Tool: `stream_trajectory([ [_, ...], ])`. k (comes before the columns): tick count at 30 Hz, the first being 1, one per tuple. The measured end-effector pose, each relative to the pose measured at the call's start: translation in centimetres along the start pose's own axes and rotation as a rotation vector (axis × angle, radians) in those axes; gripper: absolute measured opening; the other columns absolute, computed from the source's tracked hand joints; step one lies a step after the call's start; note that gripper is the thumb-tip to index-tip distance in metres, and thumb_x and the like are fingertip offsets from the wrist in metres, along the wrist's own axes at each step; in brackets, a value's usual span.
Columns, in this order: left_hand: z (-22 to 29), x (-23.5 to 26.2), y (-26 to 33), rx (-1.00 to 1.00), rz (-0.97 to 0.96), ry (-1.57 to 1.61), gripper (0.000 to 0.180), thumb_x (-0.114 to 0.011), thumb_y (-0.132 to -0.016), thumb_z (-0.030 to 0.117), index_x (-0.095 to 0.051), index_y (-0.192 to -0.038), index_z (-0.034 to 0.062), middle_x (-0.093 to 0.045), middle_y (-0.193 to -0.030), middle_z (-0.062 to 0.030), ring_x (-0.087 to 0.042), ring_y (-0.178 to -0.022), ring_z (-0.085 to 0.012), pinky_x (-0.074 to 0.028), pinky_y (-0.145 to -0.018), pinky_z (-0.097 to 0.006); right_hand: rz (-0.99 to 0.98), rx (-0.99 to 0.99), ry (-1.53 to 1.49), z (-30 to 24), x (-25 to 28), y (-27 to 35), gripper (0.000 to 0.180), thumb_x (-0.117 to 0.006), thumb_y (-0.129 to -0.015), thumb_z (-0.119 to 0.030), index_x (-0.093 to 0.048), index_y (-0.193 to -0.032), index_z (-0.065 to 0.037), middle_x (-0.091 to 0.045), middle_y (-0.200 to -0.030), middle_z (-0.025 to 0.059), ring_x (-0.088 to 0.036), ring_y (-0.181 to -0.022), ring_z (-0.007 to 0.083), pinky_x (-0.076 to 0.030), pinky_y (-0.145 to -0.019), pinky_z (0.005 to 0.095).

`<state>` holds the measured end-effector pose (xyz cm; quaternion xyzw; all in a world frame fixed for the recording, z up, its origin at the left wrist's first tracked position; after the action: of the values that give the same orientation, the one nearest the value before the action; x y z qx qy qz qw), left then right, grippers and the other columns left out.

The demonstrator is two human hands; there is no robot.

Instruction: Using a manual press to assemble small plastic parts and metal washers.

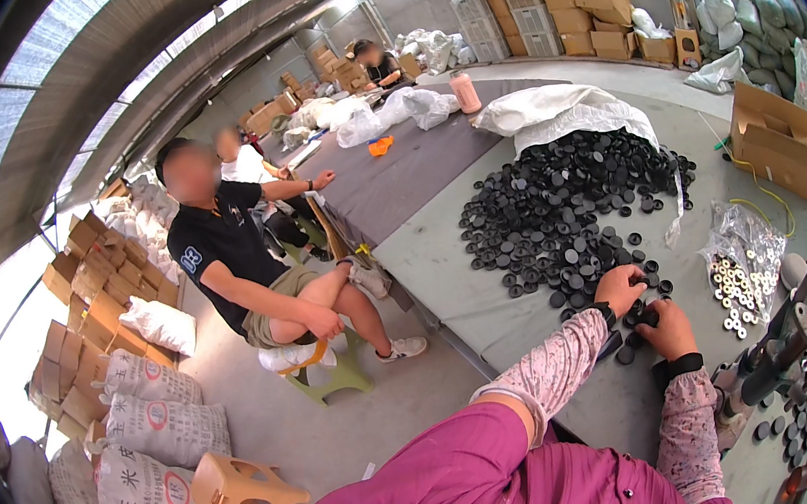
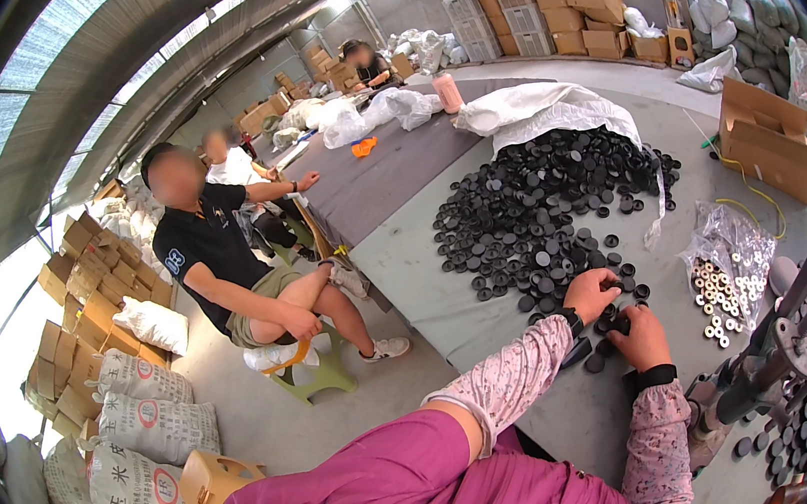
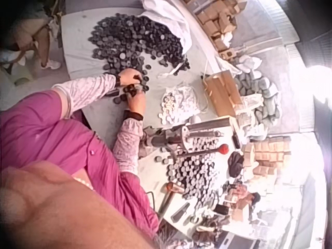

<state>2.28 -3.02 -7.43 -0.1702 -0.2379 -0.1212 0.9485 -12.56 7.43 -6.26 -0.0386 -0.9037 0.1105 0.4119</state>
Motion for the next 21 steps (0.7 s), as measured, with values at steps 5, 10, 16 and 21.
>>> stream_trajectory([
  [5, -0.2, 0.1, 0.3, -0.005, 0.005, 0.009, 0.029, -0.078, -0.082, 0.016, -0.072, -0.106, 0.0016, -0.073, -0.092, -0.0118, -0.071, -0.082, -0.0234, -0.055, -0.077, -0.036, 0.01, 0.011, -0.003, -0.3, -0.2, 0.2, 0.038, -0.084, -0.072, -0.02, -0.069, -0.102, -0.002, -0.066, -0.103, 0.0184, -0.064, -0.099, 0.0392, -0.053, -0.088, 0.0459],
  [10, -0.2, -0.2, 0.3, -0.003, -0.006, 0.004, 0.029, -0.078, -0.082, 0.016, -0.072, -0.106, 0.0016, -0.074, -0.092, -0.0116, -0.071, -0.083, -0.0236, -0.056, -0.078, -0.036, 0.007, -0.009, 0.014, -0.2, 0.1, 0.6, 0.038, -0.084, -0.072, -0.02, -0.068, -0.103, -0.002, -0.066, -0.103, 0.0185, -0.064, -0.098, 0.0391, -0.053, -0.087, 0.0459],
  [16, -1.8, 1.0, -0.4, 0.036, 0.038, 0.162, 0.028, -0.078, -0.086, 0.017, -0.072, -0.107, 0.0003, -0.075, -0.09, -0.0081, -0.07, -0.081, -0.0187, -0.055, -0.077, -0.033, -0.006, 0.02, -0.028, 0.1, -1.0, 0.0, 0.041, -0.086, -0.072, -0.017, -0.066, -0.105, -0.003, -0.064, -0.104, 0.0188, -0.064, -0.101, 0.0403, -0.053, -0.087, 0.0473],
  [21, 2.5, 1.0, 2.3, 0.194, -0.013, 0.622, 0.018, -0.07, -0.096, 0.015, -0.065, -0.107, 0.0015, -0.067, -0.083, -0.0008, -0.064, -0.068, -0.0086, -0.051, -0.056, -0.025, 0.077, 0.001, -0.034, 1.3, 0.0, 0.4, 0.037, -0.082, -0.074, -0.012, -0.064, -0.104, -0.002, -0.064, -0.103, 0.0192, -0.064, -0.1, 0.0417, -0.052, -0.088, 0.047],
])
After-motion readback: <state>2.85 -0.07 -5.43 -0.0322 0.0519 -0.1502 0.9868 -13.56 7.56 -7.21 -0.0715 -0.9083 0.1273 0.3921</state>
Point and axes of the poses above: each hand's wrist, its own y-axis away from the middle knuckle, its own x-axis out of the back of the hand, z = x × y, the point moved 2 cm from there along -y, towards the middle knuckle
